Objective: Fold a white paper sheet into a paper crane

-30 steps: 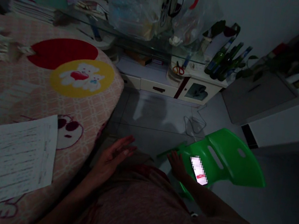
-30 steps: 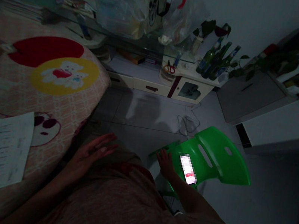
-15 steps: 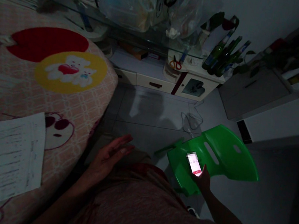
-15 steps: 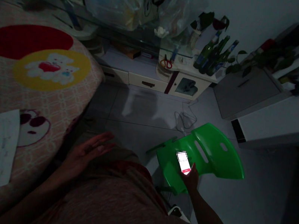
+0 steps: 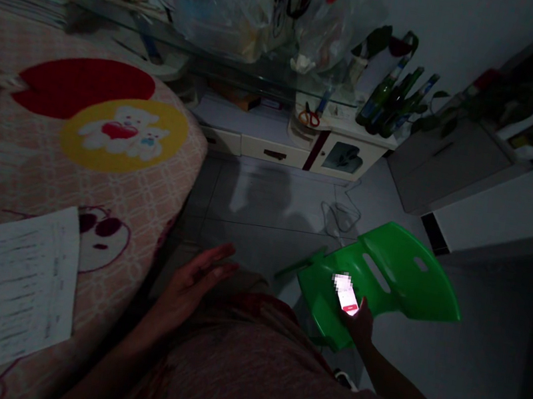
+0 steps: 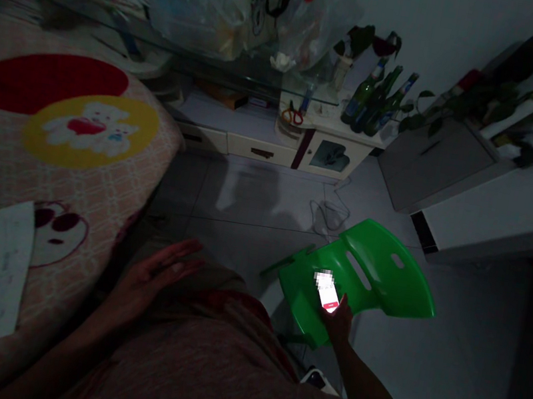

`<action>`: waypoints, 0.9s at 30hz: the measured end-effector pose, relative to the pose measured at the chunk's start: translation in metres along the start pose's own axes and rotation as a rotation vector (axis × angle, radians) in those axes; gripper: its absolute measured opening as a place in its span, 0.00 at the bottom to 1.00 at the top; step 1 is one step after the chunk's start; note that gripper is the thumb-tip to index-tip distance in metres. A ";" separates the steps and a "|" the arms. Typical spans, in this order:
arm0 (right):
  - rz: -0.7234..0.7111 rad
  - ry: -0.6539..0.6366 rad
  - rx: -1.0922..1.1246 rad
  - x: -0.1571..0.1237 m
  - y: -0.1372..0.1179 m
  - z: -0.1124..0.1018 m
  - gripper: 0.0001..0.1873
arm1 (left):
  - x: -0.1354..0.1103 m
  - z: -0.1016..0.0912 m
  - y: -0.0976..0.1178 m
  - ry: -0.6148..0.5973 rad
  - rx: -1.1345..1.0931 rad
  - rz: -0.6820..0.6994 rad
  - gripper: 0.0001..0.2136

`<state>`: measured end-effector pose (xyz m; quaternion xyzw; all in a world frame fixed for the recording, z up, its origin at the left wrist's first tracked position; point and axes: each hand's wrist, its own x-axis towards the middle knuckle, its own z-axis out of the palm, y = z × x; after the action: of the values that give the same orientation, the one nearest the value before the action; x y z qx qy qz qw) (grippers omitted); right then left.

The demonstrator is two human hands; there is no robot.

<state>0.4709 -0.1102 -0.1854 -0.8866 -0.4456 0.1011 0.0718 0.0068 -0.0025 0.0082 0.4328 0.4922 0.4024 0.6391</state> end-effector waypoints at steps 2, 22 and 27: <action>0.019 0.002 -0.008 -0.003 -0.004 0.001 0.52 | 0.000 0.000 0.001 0.002 0.013 -0.004 0.28; -0.356 -0.095 0.126 -0.044 -0.109 -0.039 0.25 | -0.006 -0.011 -0.003 -0.066 0.198 0.034 0.20; -0.681 -0.333 0.304 -0.064 -0.213 -0.043 0.22 | -0.024 -0.022 0.016 -0.090 0.385 0.119 0.13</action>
<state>0.2787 -0.0370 -0.0897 -0.6390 -0.6993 0.2783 0.1584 -0.0210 -0.0164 0.0269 0.5930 0.5046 0.3183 0.5407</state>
